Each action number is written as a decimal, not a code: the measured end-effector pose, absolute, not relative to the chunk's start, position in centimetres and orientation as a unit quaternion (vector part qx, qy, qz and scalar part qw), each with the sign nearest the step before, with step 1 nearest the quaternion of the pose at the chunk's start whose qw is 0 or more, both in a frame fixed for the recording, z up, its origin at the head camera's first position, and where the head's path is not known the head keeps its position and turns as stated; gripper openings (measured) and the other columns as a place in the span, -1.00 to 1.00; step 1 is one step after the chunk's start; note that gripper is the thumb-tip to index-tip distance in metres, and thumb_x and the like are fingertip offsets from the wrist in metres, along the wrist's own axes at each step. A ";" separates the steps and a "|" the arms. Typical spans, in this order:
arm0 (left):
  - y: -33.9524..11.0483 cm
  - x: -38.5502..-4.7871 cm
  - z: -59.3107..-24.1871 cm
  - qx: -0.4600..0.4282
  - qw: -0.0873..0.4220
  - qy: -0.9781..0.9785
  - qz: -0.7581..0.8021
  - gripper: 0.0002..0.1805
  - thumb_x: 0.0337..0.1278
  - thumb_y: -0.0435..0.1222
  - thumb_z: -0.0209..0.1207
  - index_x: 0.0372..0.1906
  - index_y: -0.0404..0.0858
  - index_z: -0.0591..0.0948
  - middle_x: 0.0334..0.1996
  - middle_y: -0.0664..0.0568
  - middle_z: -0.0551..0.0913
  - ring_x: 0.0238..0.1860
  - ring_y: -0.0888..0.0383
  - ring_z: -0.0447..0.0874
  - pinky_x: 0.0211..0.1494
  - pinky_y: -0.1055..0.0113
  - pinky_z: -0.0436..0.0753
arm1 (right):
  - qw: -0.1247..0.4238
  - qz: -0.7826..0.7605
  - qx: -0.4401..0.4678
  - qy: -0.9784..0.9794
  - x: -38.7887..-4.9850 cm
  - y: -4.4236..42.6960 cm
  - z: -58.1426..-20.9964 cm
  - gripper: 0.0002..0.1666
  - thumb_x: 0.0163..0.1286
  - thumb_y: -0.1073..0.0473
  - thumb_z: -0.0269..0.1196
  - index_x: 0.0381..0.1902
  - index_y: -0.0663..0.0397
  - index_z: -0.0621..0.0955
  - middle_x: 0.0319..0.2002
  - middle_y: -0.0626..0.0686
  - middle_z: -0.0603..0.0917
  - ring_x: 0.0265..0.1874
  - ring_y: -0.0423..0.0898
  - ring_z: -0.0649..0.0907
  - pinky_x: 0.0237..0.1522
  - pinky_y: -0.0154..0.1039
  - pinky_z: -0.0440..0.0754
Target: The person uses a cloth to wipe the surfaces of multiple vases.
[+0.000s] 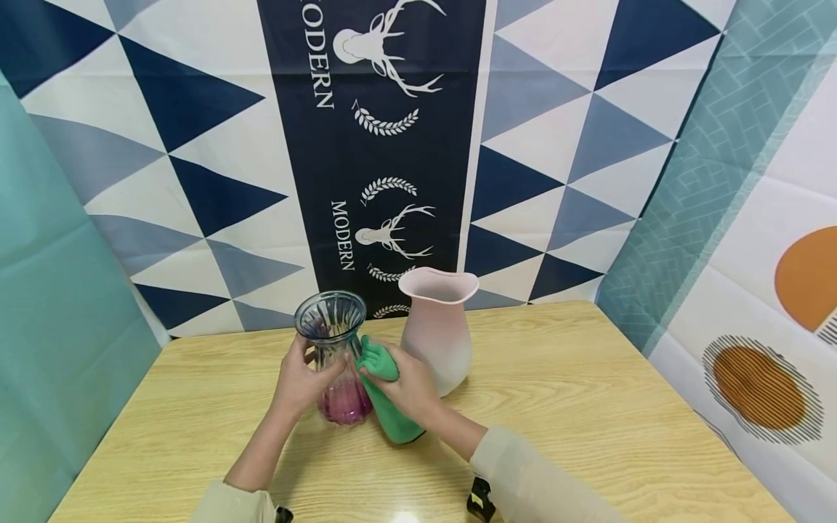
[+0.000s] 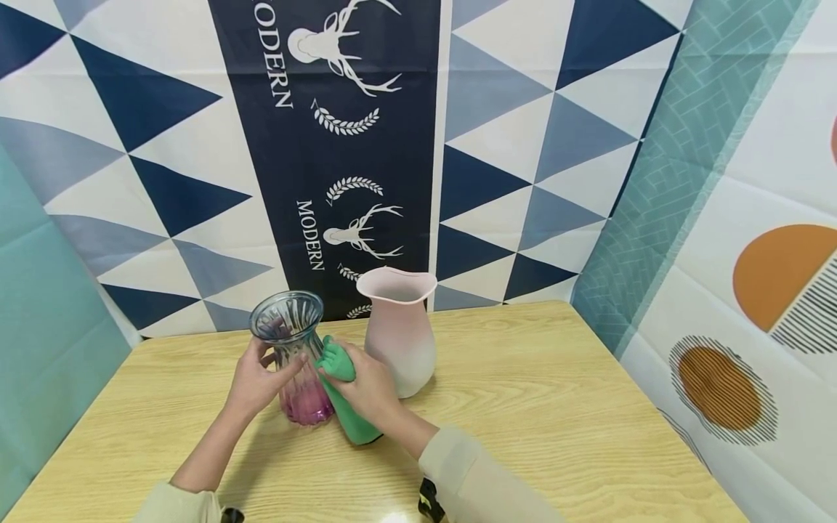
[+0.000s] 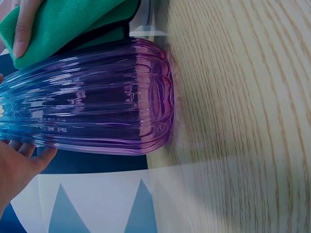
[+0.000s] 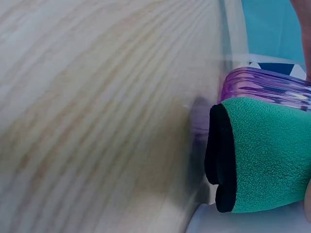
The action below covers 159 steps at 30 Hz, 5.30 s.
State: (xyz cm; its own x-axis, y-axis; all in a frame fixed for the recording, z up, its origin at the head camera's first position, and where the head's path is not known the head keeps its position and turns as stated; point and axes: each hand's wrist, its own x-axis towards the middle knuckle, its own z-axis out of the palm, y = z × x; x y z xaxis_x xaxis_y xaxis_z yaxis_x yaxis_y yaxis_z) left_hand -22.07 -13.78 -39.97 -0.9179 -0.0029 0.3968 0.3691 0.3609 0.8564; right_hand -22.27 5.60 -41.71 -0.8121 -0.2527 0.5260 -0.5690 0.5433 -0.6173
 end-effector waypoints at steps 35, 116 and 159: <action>-13.3 -22.0 -40.1 -0.084 0.185 -0.805 -0.558 -0.12 -0.13 -0.22 0.41 0.34 -0.15 0.22 0.24 -0.13 0.36 0.29 -0.07 0.30 0.30 -0.10 0.35 | 0.218 0.423 0.234 -0.848 -22.6 6.0 -40.6 -0.47 0.18 -0.01 0.33 0.10 -0.03 0.53 -0.14 0.02 0.70 -0.19 -0.11 0.67 -0.15 -0.23 0.64; -12.9 -22.0 -40.2 -0.075 0.209 -0.799 -0.558 -0.15 -0.15 -0.24 0.41 0.31 -0.23 0.26 0.20 -0.15 0.31 0.23 -0.03 0.29 0.26 -0.11 0.38 | 0.163 0.286 0.239 -0.913 -22.1 6.5 -42.5 -0.40 0.22 -0.14 0.27 0.19 -0.11 0.49 -0.06 -0.04 0.69 -0.16 -0.13 0.68 -0.13 -0.22 0.63; -13.6 -21.8 -40.3 -0.097 0.174 -0.798 -0.569 -0.22 -0.09 -0.27 0.39 0.29 -0.25 0.31 0.19 -0.13 0.44 0.29 -0.04 0.31 0.33 -0.06 0.34 | 0.296 0.399 0.257 -0.829 -23.2 4.9 -39.1 -0.48 0.17 0.03 0.35 0.10 -0.03 0.55 -0.06 0.05 0.70 -0.14 -0.06 0.69 -0.13 -0.17 0.64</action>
